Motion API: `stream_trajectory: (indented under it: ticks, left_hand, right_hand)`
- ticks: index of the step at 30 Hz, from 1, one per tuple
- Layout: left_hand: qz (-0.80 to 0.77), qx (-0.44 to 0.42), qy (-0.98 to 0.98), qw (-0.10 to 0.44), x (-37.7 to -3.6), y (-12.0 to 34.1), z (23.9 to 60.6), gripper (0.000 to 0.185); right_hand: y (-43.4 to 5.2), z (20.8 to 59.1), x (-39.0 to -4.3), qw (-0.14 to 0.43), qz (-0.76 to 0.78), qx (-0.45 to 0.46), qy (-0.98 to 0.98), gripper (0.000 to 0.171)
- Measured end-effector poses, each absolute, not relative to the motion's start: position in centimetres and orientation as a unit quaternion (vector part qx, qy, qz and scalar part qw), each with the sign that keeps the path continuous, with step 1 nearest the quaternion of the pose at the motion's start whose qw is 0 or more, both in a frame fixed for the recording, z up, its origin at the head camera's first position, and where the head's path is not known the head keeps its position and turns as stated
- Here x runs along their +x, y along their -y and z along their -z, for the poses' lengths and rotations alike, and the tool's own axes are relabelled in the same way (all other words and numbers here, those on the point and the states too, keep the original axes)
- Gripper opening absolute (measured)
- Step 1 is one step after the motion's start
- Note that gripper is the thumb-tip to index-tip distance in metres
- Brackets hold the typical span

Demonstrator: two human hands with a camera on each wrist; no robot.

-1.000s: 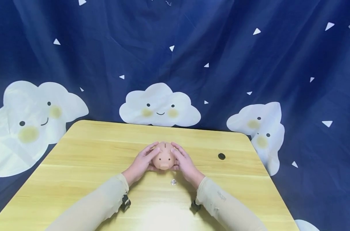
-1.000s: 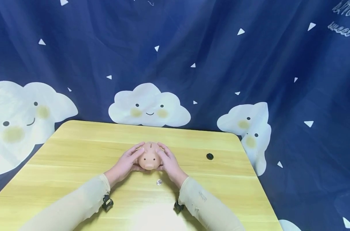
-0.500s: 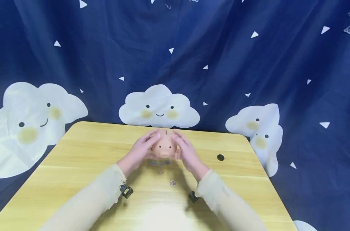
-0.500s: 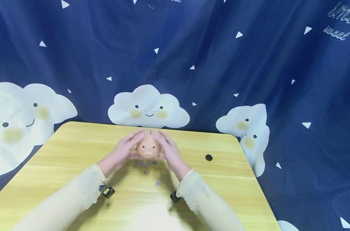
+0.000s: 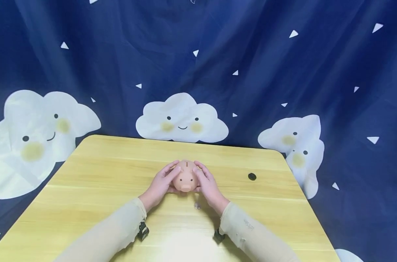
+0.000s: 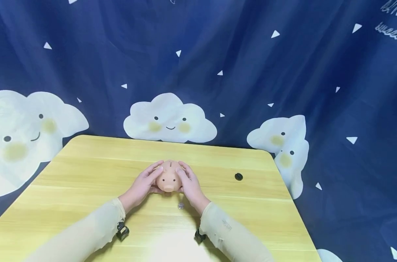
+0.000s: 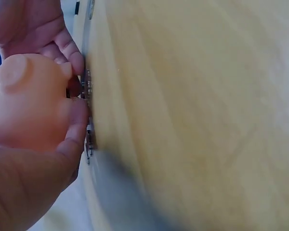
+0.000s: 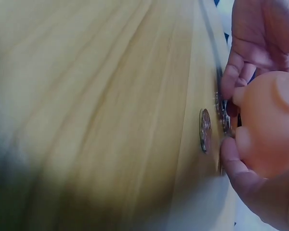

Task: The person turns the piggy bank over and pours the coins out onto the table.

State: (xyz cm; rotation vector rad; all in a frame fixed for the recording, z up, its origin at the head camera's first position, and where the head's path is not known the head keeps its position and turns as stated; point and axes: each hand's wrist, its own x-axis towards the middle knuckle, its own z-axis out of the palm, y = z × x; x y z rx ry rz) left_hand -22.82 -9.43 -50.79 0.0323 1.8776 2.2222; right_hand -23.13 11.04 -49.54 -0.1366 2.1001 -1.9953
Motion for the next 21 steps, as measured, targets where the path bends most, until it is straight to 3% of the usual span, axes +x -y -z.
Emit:
stream_trajectory:
  ticks: [15, 21]
  left_hand:
    - [-0.753, 0.002, -0.645, 0.134, -23.3, 9.4, 49.9, 0.07]
    - [-0.747, -0.007, -0.644, 0.167, -23.7, 9.7, 48.0, 0.074]
  right_hand:
    - [-11.6, 49.0, -23.9, 0.132, 0.678, -0.039, -0.722, 0.067]
    - [-11.7, 47.6, -24.3, 0.171, 0.701, -0.02, -0.693, 0.07]
